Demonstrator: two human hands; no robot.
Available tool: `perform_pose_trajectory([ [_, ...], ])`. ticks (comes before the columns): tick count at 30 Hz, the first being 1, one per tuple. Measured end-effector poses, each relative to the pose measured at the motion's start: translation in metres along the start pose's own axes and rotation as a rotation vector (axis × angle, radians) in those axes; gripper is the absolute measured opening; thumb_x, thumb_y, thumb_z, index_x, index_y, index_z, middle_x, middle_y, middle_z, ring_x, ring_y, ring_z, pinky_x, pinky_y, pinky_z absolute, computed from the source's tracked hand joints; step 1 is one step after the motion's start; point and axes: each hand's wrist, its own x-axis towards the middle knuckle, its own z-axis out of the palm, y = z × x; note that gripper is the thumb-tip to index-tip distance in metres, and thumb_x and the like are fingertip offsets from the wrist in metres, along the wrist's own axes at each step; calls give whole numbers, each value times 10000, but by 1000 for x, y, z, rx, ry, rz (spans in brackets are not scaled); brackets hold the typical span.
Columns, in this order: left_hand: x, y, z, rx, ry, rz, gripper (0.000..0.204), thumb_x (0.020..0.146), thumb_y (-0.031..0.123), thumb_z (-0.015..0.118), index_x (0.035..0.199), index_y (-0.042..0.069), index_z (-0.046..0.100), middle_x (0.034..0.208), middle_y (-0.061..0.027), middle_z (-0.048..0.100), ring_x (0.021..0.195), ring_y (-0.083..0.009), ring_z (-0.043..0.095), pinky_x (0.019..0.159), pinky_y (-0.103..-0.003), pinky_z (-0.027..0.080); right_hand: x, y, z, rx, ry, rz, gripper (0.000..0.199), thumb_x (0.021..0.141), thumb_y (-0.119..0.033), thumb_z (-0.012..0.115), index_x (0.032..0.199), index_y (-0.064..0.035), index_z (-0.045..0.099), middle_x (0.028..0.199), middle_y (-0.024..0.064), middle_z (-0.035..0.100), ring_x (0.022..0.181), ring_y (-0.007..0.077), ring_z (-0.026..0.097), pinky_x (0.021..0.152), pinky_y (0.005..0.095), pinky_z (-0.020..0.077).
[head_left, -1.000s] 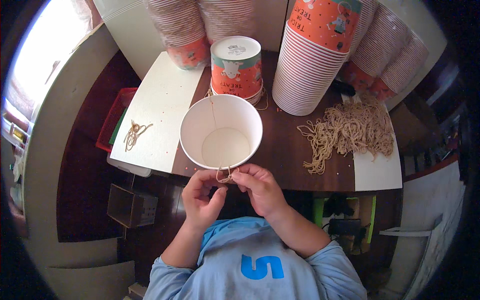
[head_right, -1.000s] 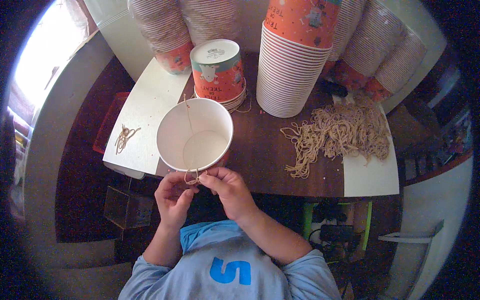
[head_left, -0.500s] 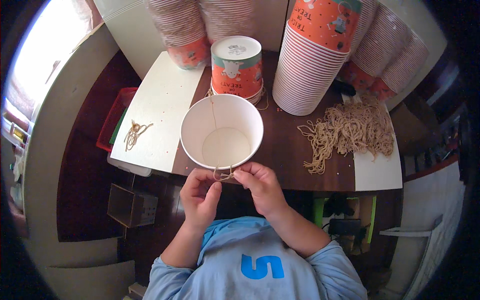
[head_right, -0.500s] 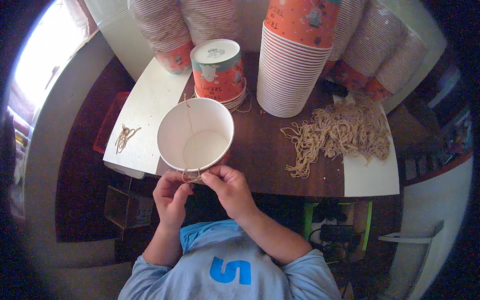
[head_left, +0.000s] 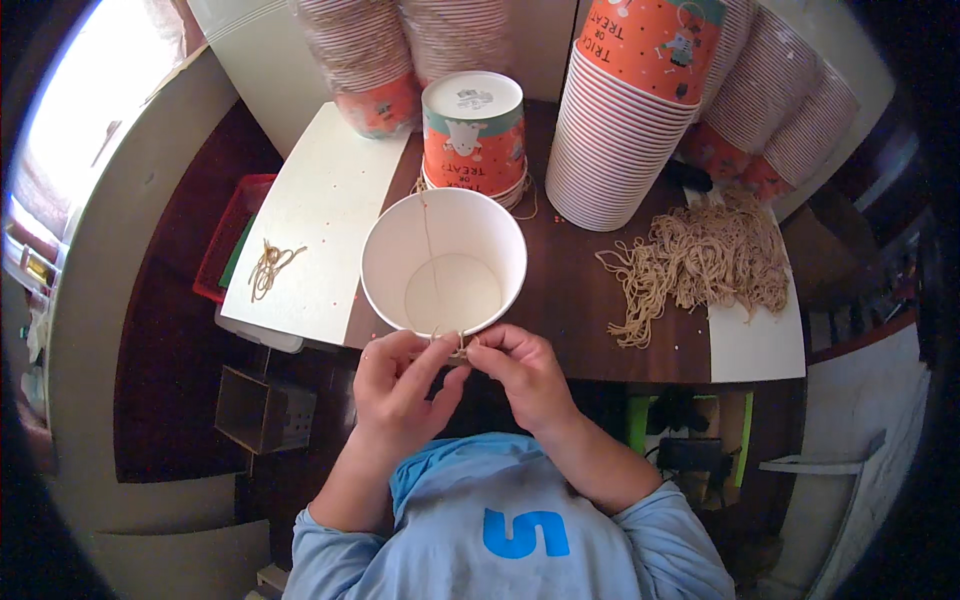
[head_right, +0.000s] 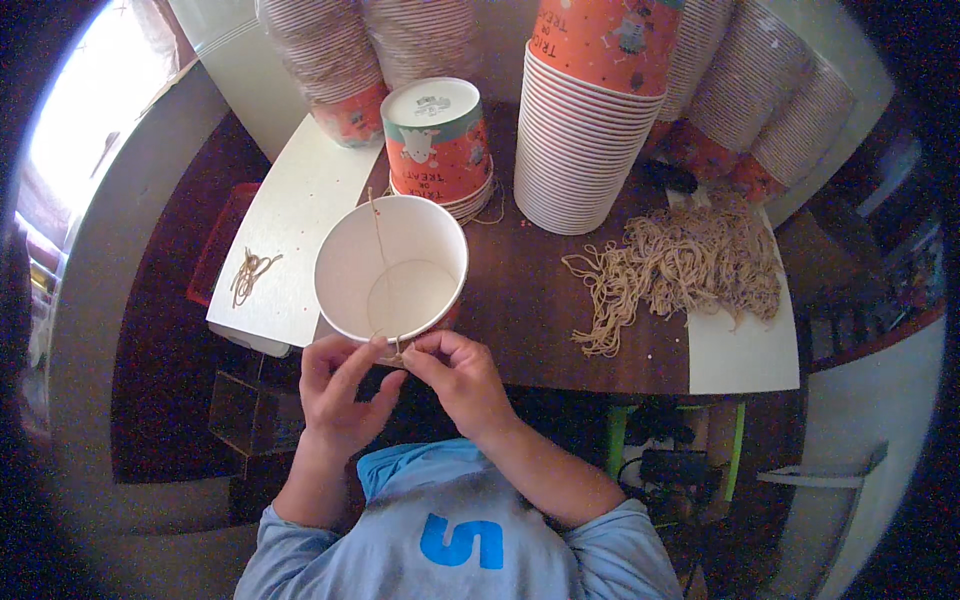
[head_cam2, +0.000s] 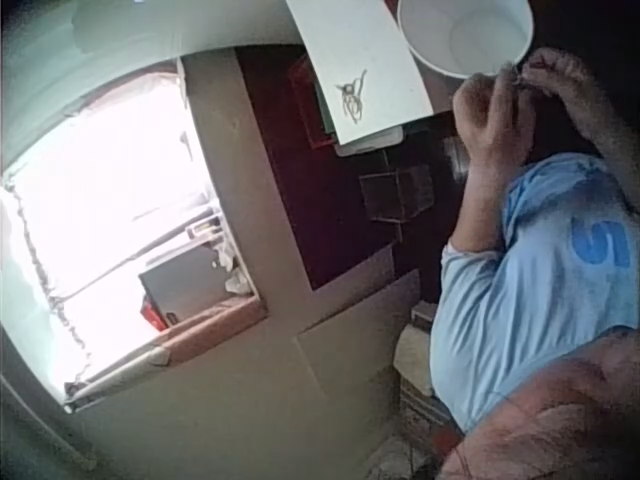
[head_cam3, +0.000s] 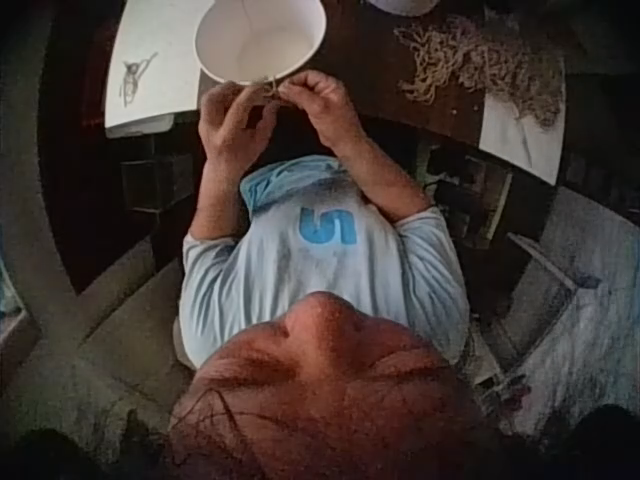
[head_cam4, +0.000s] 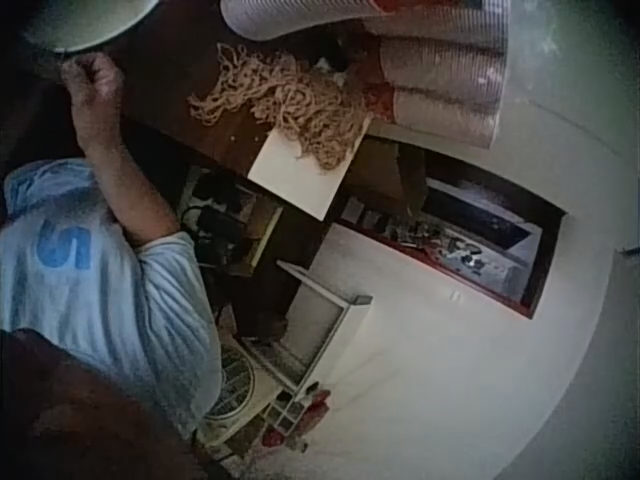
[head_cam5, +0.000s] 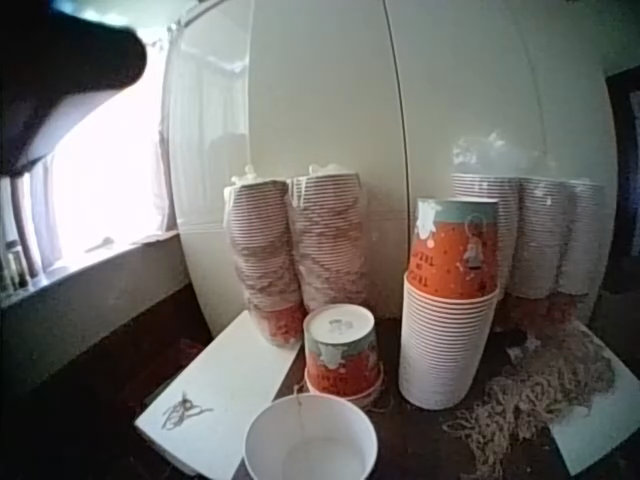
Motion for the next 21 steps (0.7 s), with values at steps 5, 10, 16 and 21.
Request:
perform_pose_trajectory([
  [5,10,-3,-2,85,-135,100,365,615,82,752,972,120,684,918,-55,522,686,-184,528,604,-304,444,-1,-1,-1,-19,-5,-13,128,868,-117,604,904,-3,652,844,34,656,784,78,586,735,219,471],
  [10,15,-7,-3,76,-167,120,311,638,103,737,943,133,687,921,-48,516,715,-192,540,611,-314,445,0,-4,0,-3,-13,-16,133,872,-105,587,896,6,657,847,44,663,797,88,595,751,231,477],
  [16,14,-12,-6,8,-187,118,234,622,73,742,845,111,684,862,-54,526,688,-196,545,589,-309,448,0,0,-1,-18,7,-34,122,862,-92,592,889,8,656,839,52,665,782,91,600,737,235,488],
  [21,13,-14,-5,-61,-183,26,231,576,14,725,784,92,661,838,-55,529,669,-193,538,587,-311,446,3,5,-2,-58,29,-53,109,849,-95,611,873,1,657,827,49,665,760,83,599,708,231,491],
])
